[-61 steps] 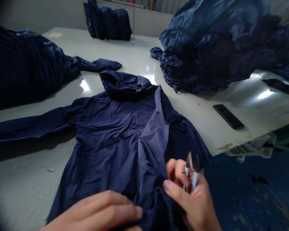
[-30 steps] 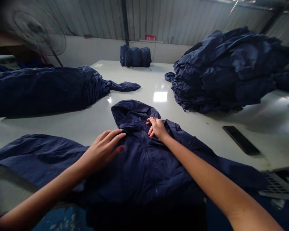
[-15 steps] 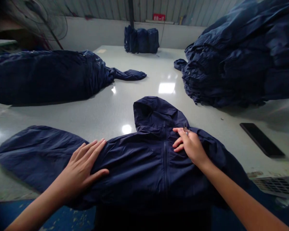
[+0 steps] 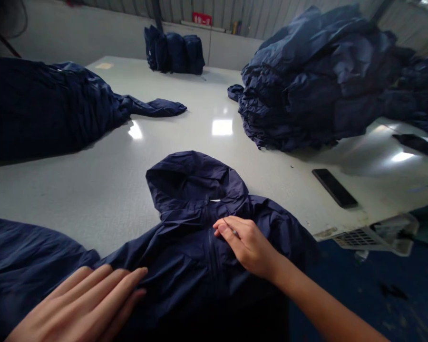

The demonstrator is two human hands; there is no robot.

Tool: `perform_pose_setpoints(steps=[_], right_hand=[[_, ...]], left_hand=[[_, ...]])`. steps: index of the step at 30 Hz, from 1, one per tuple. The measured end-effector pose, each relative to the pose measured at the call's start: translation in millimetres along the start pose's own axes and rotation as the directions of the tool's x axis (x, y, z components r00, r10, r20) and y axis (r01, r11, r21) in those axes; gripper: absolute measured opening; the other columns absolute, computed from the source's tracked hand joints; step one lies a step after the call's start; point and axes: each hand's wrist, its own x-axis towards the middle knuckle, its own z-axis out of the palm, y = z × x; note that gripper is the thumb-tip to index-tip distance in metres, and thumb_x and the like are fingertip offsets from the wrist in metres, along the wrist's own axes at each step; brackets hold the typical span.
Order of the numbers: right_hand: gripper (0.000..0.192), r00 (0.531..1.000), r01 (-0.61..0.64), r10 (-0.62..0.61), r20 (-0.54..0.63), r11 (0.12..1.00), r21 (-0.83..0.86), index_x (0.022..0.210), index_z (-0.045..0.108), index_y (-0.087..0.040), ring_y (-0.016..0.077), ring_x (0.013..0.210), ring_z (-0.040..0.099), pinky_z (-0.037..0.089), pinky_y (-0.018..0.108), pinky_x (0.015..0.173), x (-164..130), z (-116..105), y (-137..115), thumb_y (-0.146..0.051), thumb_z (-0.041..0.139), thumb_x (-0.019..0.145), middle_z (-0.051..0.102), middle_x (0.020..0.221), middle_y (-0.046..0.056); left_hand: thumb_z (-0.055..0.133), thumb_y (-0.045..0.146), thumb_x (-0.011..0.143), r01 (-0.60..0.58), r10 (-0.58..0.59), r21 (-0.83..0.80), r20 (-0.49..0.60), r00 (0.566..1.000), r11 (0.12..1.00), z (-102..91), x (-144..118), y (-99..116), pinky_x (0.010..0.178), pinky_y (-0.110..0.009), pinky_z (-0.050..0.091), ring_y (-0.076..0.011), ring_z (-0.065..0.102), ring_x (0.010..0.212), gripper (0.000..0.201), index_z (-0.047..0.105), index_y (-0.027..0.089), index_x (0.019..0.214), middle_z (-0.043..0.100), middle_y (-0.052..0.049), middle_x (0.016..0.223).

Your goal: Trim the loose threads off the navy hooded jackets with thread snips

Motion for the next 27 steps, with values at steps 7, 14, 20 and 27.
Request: perform_pose_setpoints(steps=[7,14,20,27], right_hand=[[0.037,0.979,-0.117,0.153,-0.136,0.962,0.246,0.101,0.072,-0.017,0.0181,0.081,0.075,0.058,0.032,0.08,11,-17,2,-0.043,0.049,0.112,0.076,0.086,0.004],[0.029,0.99,-0.126,0.13,-0.049,0.989,0.082,0.079,0.071,-0.013,0.0126,0.059,0.046,0.035,0.028,0.059,133,-42,28,-0.039,0.069,0.093,0.055,0.064,-0.002],[0.033,0.95,-0.095,0.047,0.31,0.985,0.142,0.085,0.073,-0.015,0.0122,0.063,0.044,0.033,0.027,0.06,148,-19,40,-0.047,0.073,0.092,0.053,0.067,-0.004],[0.029,0.834,-0.321,0.02,0.552,0.831,0.455,0.08,0.071,-0.014,0.0091,0.058,0.044,0.034,0.023,0.054,138,-17,47,-0.038,0.087,0.082,0.055,0.067,-0.005]], left_hand=[[0.059,0.027,0.107,0.051,-0.004,-0.176,0.26,0.966,0.983,50.3,121,-21,0.096,-0.044,0.06,-0.0289,0.065,0.111,0.024,0.067,0.016,0.126,0.069,-0.013,0.123],[0.072,0.047,0.099,0.261,-0.157,-0.289,0.337,0.928,0.921,95.5,112,-52,0.105,-0.05,0.054,-0.0319,0.061,0.119,0.057,0.055,0.017,0.144,0.063,-0.012,0.125],[0.076,0.04,0.096,0.318,-0.202,-0.432,0.294,0.934,0.844,88.8,112,-68,0.089,-0.041,0.054,-0.0275,0.063,0.102,0.032,0.068,0.017,0.115,0.064,-0.008,0.106],[0.074,0.027,0.095,0.29,-0.24,-0.561,0.162,0.957,0.775,90.7,121,-67,0.082,-0.032,0.05,-0.02,0.061,0.093,0.036,0.057,0.018,0.126,0.063,-0.003,0.103]])
